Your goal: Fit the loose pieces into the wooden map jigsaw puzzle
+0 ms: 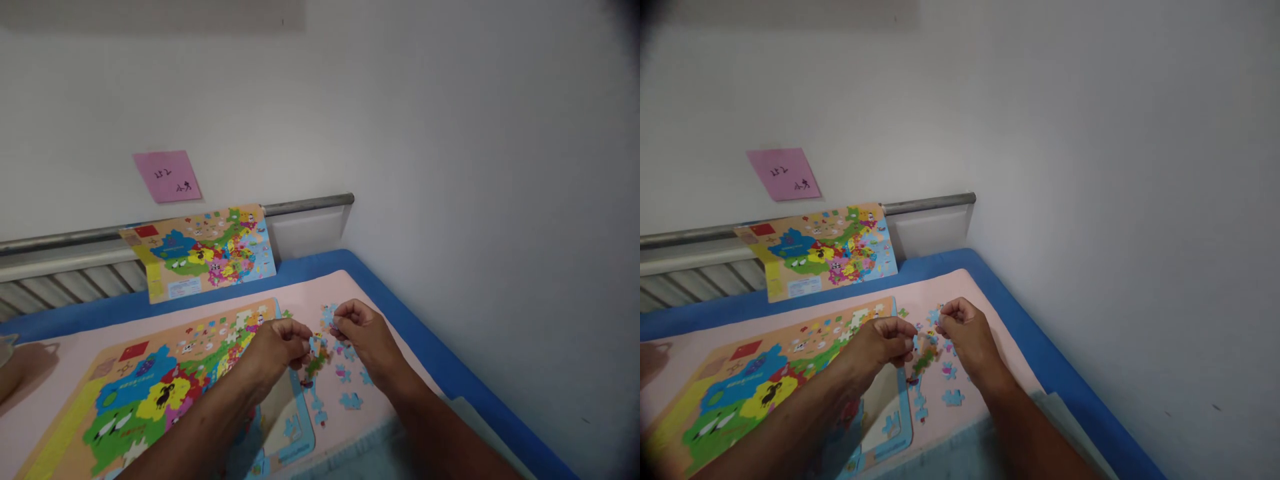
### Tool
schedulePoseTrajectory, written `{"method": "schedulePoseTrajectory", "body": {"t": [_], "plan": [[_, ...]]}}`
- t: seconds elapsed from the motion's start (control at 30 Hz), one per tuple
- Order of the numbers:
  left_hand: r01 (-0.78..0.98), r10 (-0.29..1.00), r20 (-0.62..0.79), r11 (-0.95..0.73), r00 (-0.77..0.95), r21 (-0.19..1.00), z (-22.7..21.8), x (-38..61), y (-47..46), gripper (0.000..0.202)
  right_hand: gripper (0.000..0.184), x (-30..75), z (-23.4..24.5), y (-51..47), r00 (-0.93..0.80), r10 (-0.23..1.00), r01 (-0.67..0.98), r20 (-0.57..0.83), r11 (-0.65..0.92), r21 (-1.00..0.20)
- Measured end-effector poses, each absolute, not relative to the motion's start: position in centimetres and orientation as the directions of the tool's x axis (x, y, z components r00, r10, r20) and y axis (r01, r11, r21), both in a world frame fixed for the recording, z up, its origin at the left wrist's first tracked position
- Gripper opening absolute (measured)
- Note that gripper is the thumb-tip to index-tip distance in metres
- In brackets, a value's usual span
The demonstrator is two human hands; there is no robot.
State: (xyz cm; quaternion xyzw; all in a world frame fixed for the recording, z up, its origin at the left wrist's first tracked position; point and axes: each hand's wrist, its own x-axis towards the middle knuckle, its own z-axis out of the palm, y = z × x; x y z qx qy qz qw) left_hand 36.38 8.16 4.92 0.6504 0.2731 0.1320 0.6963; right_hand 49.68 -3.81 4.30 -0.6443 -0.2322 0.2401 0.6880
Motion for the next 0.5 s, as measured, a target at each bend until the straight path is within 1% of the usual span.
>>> {"method": "schedulePoseTrajectory", "body": {"t": [0.17, 0.27, 0.5], "plan": [[0.144, 0.6, -0.26, 0.236, 0.756, 0.961, 5.6, 36.1, 7.5, 0.041, 0.013, 48.9, 4.4, -3.6, 0.761, 0.648, -0.022, 0.013, 0.046, -0.999], [0.151, 0.605, -0.274, 0.247, 0.748, 0.957, 5.4, 36.2, 7.4, 0.046, 0.013, 48.6, 4.6, -3.6, 0.754, 0.657, -0.029, 0.004, 0.039, -0.999], [0.168, 0.599, -0.286, 0.245, 0.748, 0.955, 5.0, 36.1, 7.4, 0.037, 0.011, 48.6, 4.2, -3.5, 0.745, 0.667, -0.02, 0.011, 0.04, -0.999]]}}
